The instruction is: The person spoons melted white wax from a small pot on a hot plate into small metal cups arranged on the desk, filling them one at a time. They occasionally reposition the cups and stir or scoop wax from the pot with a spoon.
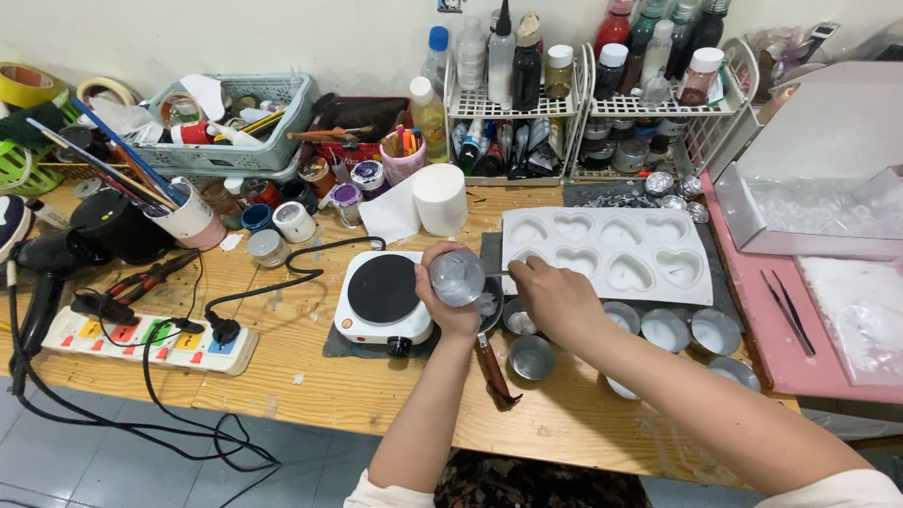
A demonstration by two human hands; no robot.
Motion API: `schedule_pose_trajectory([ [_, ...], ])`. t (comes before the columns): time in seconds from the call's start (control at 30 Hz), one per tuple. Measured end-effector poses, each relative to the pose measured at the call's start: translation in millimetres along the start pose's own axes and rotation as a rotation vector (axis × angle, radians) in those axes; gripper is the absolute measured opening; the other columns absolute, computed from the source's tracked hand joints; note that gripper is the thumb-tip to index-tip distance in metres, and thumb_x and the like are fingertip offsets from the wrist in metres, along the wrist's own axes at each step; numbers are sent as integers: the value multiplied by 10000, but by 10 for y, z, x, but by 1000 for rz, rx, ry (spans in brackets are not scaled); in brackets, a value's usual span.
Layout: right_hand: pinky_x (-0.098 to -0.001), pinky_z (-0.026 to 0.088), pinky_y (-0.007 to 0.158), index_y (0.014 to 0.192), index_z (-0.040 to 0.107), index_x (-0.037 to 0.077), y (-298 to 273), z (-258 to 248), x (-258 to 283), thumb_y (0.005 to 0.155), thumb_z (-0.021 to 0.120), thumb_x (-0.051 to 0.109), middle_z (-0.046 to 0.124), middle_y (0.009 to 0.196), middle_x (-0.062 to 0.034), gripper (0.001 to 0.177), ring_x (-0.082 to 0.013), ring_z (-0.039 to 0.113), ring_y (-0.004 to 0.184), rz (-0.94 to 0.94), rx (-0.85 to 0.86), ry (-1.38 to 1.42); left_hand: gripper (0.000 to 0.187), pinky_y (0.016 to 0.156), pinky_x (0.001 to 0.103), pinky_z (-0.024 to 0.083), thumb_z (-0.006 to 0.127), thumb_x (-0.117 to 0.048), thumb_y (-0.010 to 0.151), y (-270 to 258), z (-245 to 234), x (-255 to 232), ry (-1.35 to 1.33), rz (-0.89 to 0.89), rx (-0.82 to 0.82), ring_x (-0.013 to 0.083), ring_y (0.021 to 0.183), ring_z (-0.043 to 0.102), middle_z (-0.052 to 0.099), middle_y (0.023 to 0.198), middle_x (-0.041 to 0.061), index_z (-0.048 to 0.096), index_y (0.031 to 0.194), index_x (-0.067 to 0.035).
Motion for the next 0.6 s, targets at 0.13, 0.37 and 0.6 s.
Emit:
schedule_pose_trajectory([
  [0.13,-449,570,601,1127,679,92,-56,-323,-114,987,594,188,727,929,-111,190,-334,716,742,106,70,78,546,993,370,482,214,-443,1119,-22,73,4,-68,-19,43,234,1062,603,616,1106,121,573,1148,-32],
  [0.37,-429,566,612,1052,735,61,-331,-893,-130,960,642,175,764,920,-134,174,-351,723,735,67,-277,199,526,1068,357,430,269,-448,1061,-76,303,-159,77,-71,125,221,1179,560,582,1215,116,530,1279,-46],
  [0.6,-361,542,456,981,600,48,-230,-838,230,811,660,28,678,771,-82,182,-246,725,606,1,-201,-237,599,1133,367,425,207,-509,1137,-226,441,-167,387,194,304,243,1262,537,494,1345,119,524,1349,-47],
])
Point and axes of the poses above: each hand's wrist, its own y-axis towards the middle knuckle, its own z-axis out of the palm, x = y × z, the point moved 4 cm from there along y, towards the middle knuckle
